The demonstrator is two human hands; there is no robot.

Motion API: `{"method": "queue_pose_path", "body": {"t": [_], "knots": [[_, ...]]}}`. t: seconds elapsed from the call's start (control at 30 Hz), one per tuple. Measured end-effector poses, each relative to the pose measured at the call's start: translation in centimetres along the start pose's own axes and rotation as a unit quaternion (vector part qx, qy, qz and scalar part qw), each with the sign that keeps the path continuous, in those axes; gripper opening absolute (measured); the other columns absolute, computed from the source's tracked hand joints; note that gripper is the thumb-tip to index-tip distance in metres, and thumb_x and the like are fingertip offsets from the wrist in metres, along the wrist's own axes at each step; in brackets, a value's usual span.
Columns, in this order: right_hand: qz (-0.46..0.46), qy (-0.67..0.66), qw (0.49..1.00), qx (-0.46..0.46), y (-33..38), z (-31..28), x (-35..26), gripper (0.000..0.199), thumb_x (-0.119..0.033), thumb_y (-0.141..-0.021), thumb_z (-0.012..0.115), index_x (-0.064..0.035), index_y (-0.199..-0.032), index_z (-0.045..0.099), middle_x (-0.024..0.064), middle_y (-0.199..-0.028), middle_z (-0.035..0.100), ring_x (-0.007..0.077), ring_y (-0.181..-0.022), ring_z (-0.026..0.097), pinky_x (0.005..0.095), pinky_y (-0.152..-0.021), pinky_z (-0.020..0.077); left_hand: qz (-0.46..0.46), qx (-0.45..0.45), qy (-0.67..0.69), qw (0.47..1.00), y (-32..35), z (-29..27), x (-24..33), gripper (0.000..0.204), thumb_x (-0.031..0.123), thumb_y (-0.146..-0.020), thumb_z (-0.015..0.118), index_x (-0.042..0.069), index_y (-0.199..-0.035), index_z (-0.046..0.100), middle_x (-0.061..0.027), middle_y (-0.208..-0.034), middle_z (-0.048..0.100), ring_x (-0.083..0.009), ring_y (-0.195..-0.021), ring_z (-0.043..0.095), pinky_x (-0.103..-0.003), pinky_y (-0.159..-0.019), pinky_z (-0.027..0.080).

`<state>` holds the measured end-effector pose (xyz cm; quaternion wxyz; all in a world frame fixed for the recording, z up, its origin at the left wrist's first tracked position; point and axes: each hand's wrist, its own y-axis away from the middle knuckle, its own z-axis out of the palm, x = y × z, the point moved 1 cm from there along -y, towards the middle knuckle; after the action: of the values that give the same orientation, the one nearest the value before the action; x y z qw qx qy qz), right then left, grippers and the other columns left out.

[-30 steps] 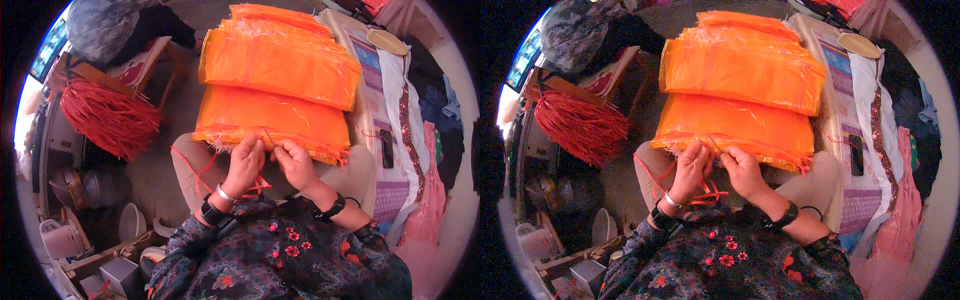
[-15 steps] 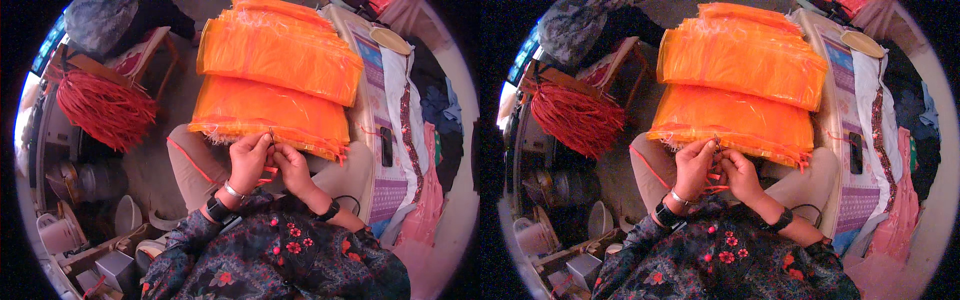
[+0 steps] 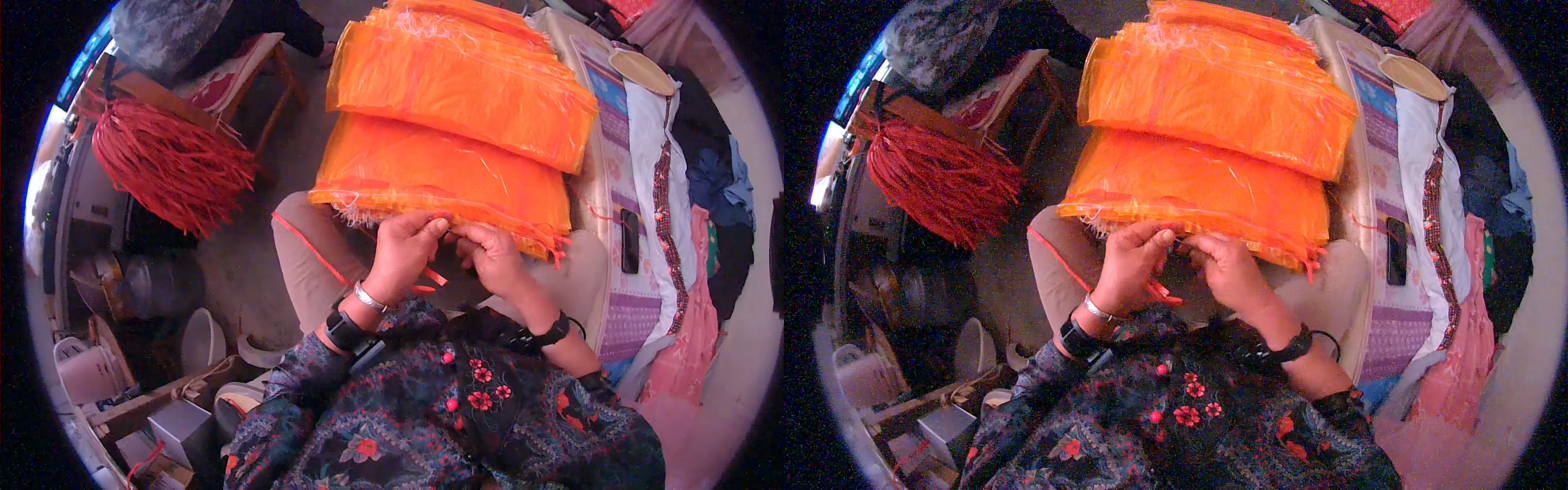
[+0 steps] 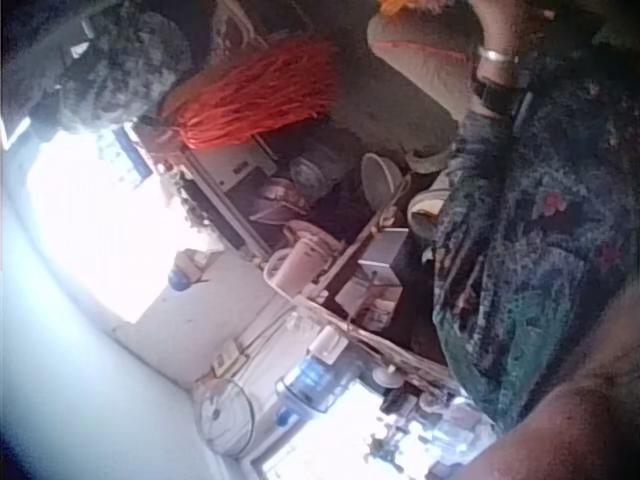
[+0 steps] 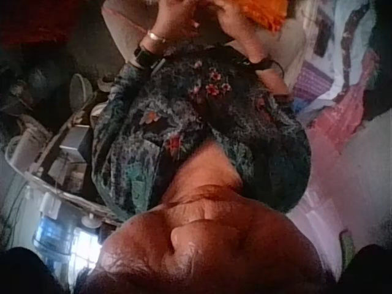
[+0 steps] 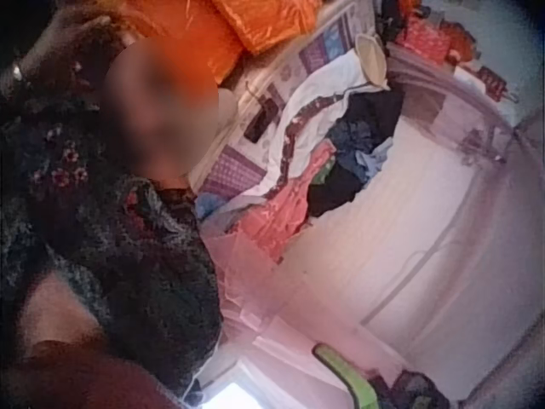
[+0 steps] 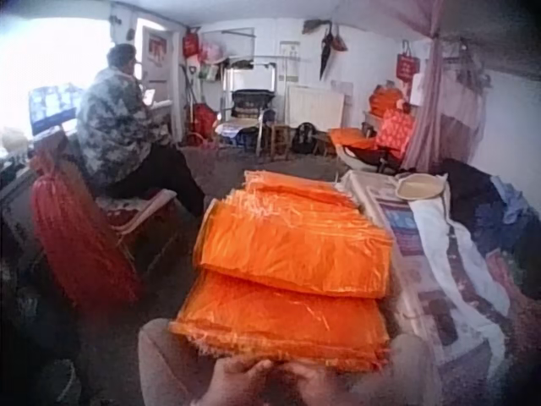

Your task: Tying bundles of orange plastic bags using red string.

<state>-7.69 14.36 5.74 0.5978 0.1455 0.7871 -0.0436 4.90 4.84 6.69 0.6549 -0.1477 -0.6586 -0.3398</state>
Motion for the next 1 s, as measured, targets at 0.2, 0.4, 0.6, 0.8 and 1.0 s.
{"method": "queue_pose_path", "body": {"t": [0.2, 0.4, 0.6, 0.8, 1.0], "knots": [[0.101, -0.115, 0.98, -0.13, 1.1, -5.1, -3.9, 0.023, -0.001, -0.08, 0.049, -0.0005, -0.102, 0.057, 0.0065, -0.079, 0.06, 0.0118, -0.069, 0.057, 0.0232, -0.062, 0.0472, -0.056, -0.02, 0.137, 0.989, -0.2, -1.8, -0.1, 0.012, 0.014, -0.084, 0.053, 0.003, -0.082, 0.058, 0.0025, -0.054, 0.046, -0.0055, -0.045, 0.039, -0.019, -0.04, 0.028], [0.001, -0.188, 0.982, 0.022, -0.5, -0.8, -3.1, 0.02, -0.015, -0.085, 0.052, 0.0004, -0.096, 0.059, 0.0043, -0.077, 0.059, 0.0111, -0.071, 0.058, 0.0219, -0.066, 0.0466, -0.098, -0.121, 0.287, 0.945, -0.5, -2.3, -1.6, 0.015, 0.014, -0.087, 0.045, 0.002, -0.082, 0.053, -0.0036, -0.064, 0.05, -0.0119, -0.052, 0.045, -0.023, -0.047, 0.036], [-0.08, -0.441, 0.894, 0.014, -1.4, 0.6, -2.9, 0.023, -0.026, -0.09, 0.044, -0.0059, -0.082, 0.052, 0.0029, -0.066, 0.055, 0.0147, -0.06, 0.054, 0.0261, -0.059, 0.046, -0.04, 0.01, 0.231, 0.972, -2.5, -4.6, -3.7, 0.015, 0.012, -0.086, 0.046, -0.001, -0.084, 0.054, -0.0082, -0.078, 0.057, -0.0177, -0.073, 0.054, -0.029, -0.07, 0.044], [0.036, -0.523, 0.851, -0.012, 2.7, -7.2, 1.8, 0.02, -0.027, -0.089, 0.046, -0.0096, -0.078, 0.048, -0.0026, -0.053, 0.04, 0.0086, -0.044, 0.039, 0.0218, -0.042, 0.0335, -0.027, 0.027, -0.144, 0.989, -1.1, -9.5, -7.4, 0.021, 0.018, -0.085, 0.049, 0.001, -0.076, 0.056, -0.0032, -0.072, 0.059, -0.012, -0.063, 0.051, -0.028, -0.056, 0.044], [0.199, -0.139, 0.934, 0.263, 8.0, -14.6, 7.0, 0.019, -0.019, -0.088, 0.048, -0.0027, -0.089, 0.057, -0.0015, -0.053, 0.048, 0.0037, -0.043, 0.04, 0.0183, -0.04, 0.032, 0.099, 0.014, -0.353, 0.93, -2.7, -5.3, -1.9, 0.012, 0.01, -0.074, 0.058, -0.001, -0.078, 0.057, -0.0155, -0.074, 0.059, -0.0295, -0.066, 0.057, -0.036, -0.061, 0.045]]}}
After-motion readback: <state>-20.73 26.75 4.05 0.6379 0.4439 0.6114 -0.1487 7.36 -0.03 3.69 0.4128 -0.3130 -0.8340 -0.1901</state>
